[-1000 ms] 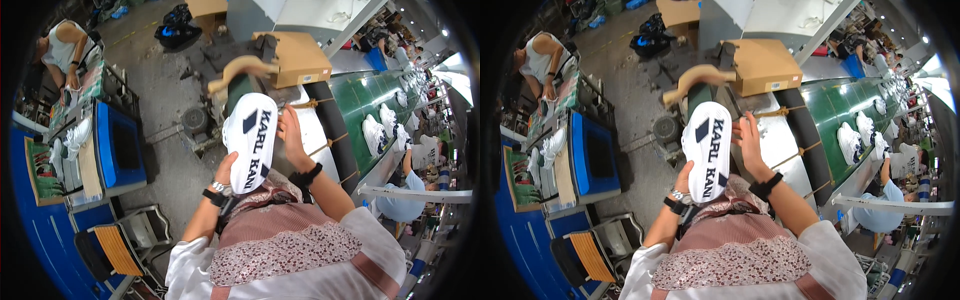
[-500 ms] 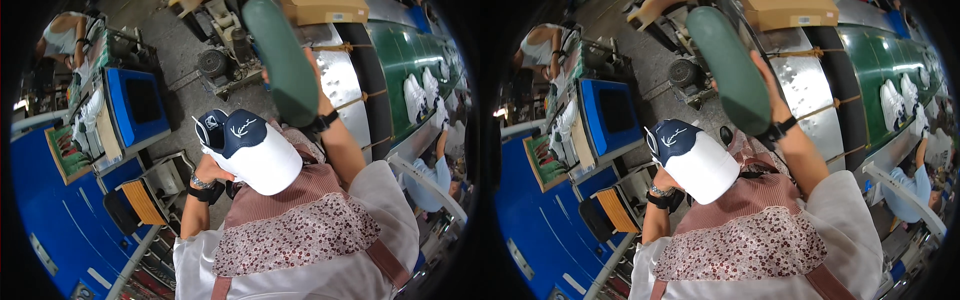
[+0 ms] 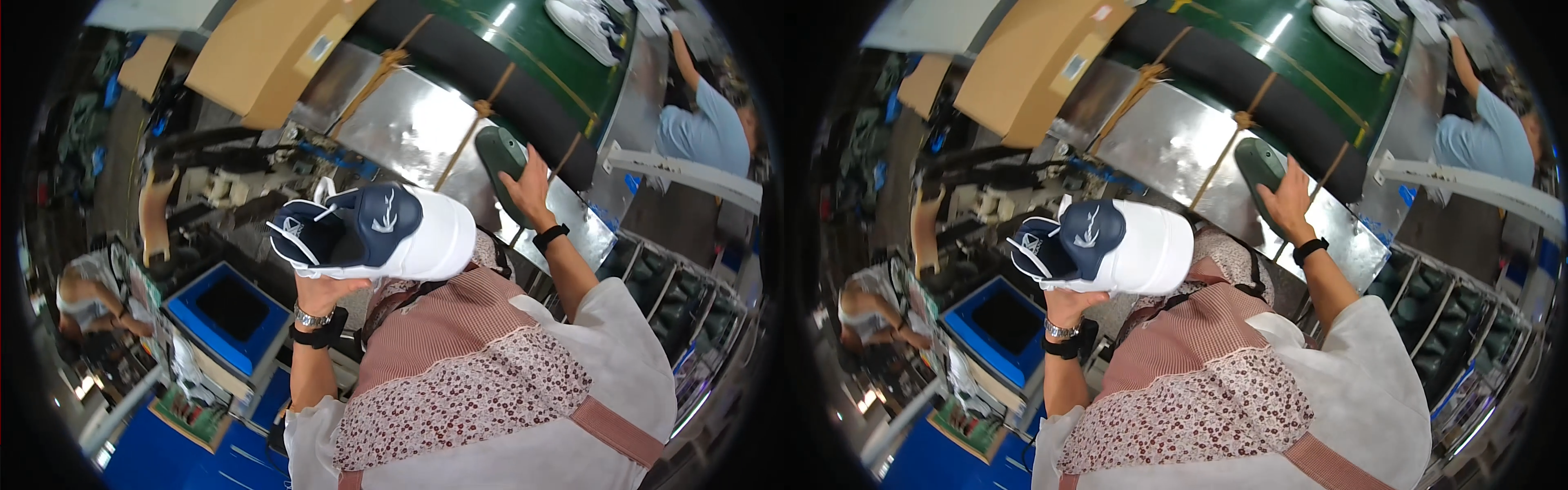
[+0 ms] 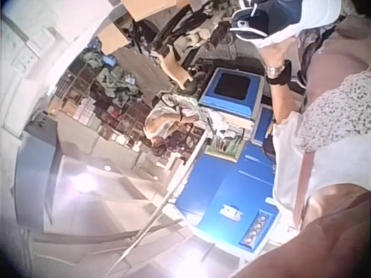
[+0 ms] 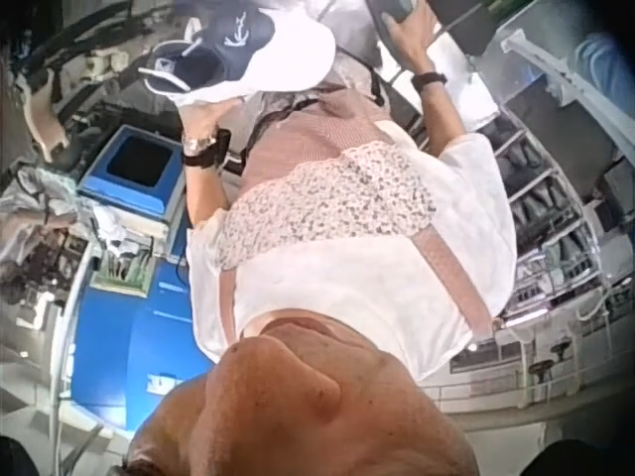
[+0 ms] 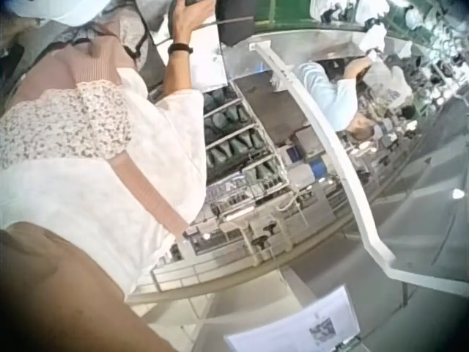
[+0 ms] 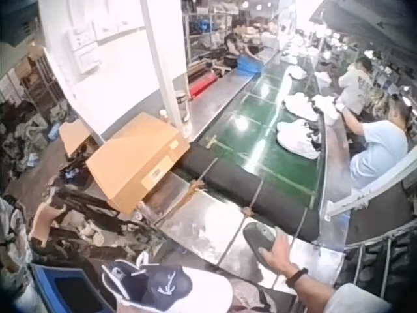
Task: Pairing shoes with shoe lasts and placing them on an assembly line conveyor.
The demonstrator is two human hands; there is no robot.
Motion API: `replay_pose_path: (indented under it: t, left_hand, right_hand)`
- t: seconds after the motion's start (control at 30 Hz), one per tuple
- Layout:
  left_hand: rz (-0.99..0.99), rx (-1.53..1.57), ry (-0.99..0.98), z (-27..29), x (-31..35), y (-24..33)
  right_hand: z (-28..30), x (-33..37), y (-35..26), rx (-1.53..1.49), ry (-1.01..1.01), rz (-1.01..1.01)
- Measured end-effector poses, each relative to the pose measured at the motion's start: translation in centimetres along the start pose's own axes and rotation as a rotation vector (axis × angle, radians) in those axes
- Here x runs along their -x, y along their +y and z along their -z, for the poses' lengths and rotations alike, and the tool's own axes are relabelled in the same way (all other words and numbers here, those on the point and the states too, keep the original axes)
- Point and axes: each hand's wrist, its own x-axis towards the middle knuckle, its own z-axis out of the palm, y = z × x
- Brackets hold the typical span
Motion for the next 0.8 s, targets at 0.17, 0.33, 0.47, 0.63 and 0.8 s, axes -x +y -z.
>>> replay_pose_path:
  t: [0.17, 0.33, 0.47, 0.63, 0.8]
  left_hand:
    - [0.164, -0.085, -0.018, -3.6, -6.0, 1.9]
    - [0.106, -0.157, 0.070, -4.4, -9.3, 1.2]
    - [0.031, -0.616, 0.225, -4.2, -10.3, 1.4]
    - [0.080, -0.657, 0.404, 0.3, -4.6, -3.4]
    - [0.740, -0.725, 0.620, 13.1, 12.4, -12.2]
  right_hand:
    - [9.9, -3.2, -13.6, -1.145, -0.364, 0.369]
    - [8.3, -6.2, -19.0, -0.874, -0.391, 0.530]
    - [7.7, -8.1, -21.4, -0.710, -0.370, 0.445]
    - [0.2, -14.9, -18.6, -0.687, -0.445, 0.553]
    - [-8.0, -16.7, -11.7, -0.425, -0.223, 0.628]
